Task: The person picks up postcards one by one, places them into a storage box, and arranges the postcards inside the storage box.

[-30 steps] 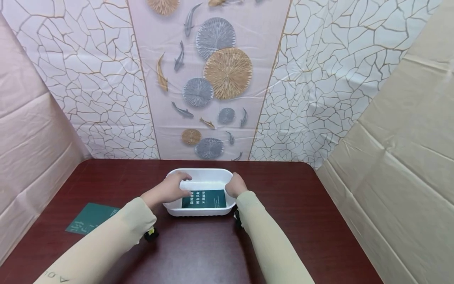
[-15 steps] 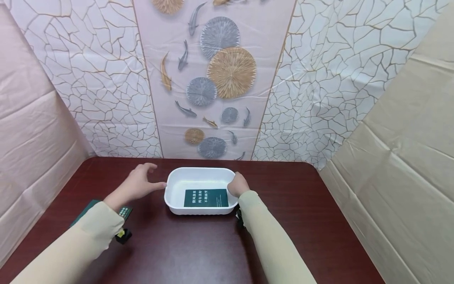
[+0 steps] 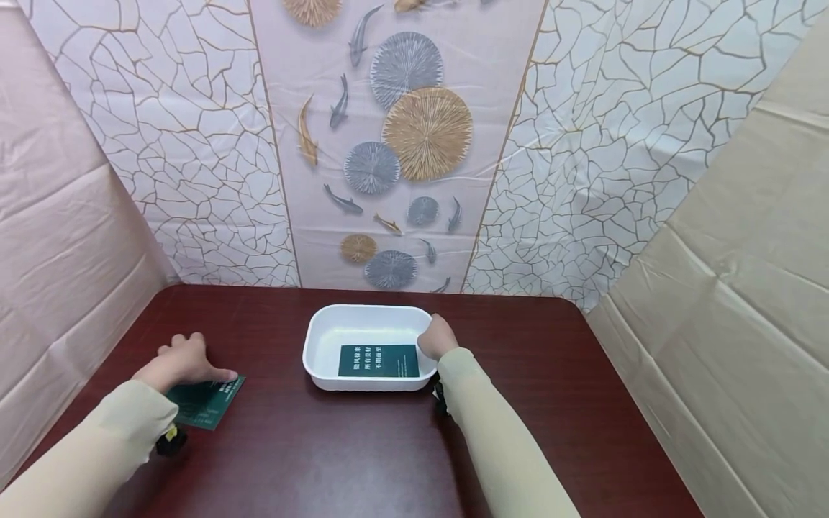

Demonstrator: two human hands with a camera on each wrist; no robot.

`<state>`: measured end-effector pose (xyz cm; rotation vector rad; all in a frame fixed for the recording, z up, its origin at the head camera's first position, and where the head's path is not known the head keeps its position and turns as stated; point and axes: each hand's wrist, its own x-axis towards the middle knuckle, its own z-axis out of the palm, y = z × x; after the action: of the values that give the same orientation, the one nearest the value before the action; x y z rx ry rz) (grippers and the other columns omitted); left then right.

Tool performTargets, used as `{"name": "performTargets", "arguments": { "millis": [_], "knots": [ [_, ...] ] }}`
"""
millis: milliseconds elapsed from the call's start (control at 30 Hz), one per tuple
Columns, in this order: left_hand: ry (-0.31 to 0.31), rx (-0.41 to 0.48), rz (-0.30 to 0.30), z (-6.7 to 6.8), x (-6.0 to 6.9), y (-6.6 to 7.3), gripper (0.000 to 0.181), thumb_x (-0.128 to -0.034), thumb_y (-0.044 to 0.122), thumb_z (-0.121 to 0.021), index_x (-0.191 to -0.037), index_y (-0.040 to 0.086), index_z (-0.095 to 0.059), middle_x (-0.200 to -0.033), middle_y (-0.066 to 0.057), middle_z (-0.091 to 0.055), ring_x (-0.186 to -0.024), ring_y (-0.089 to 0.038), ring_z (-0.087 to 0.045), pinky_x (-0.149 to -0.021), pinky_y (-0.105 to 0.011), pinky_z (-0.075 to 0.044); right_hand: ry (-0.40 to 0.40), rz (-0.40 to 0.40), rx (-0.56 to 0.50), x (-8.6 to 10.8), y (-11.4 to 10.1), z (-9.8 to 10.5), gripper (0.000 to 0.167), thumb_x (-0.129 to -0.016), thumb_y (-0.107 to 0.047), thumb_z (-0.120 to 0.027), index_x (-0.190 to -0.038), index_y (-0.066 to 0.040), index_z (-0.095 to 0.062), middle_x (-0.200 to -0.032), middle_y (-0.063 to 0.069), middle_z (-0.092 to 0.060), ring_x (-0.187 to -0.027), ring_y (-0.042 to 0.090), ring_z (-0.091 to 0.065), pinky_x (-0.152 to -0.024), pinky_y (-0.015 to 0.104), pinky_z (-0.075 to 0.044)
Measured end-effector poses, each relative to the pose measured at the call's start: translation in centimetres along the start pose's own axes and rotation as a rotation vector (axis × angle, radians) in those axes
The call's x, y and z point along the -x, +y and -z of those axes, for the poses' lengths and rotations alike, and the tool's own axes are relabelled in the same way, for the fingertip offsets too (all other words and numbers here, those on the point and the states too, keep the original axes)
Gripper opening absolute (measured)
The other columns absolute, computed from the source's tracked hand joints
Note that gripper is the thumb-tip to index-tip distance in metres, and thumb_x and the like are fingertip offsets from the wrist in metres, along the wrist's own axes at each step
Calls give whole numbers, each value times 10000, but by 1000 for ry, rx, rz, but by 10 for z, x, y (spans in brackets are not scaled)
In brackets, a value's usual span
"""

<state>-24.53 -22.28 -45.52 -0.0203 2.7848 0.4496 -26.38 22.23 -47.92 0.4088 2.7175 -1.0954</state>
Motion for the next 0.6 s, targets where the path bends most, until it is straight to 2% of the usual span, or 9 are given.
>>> {"name": "performTargets", "arguments": {
  "millis": [200, 400, 600],
  "knots": [
    [-33, 13, 113, 9, 1, -17, 1242, -618, 594, -832, -1309, -221, -200, -1115, -446, -281, -1050, -613, -301, -873, -700, -327, 2, -7, -8, 1, -1, 0, 635, -917, 16, -494, -1491, 54, -224, -1494, 239, -314, -1322, 366, -378, -1009, 536, -377],
    [-47, 12, 146, 13, 3, -28, 1261, -609, 589, -841, -1301, -229, -177, -1115, -462, -264, -1074, -635, -281, -885, -695, -323, 7, -4, 2, -2, 0, -1, 631, -909, 20, -500, -1482, 62, -240, -1477, 249, -335, -1308, 367, -396, -1007, 533, -381],
    [-54, 0, 165, 15, 1, -31, 1253, -619, 578, -843, -1285, -254, -185, -1105, -468, -287, -1072, -627, -307, -868, -667, -372, 12, -5, -5, -3, 1, -1, 631, -912, 21, -503, -1485, 56, -239, -1476, 243, -340, -1306, 365, -399, -1006, 535, -381]
  ]
}}
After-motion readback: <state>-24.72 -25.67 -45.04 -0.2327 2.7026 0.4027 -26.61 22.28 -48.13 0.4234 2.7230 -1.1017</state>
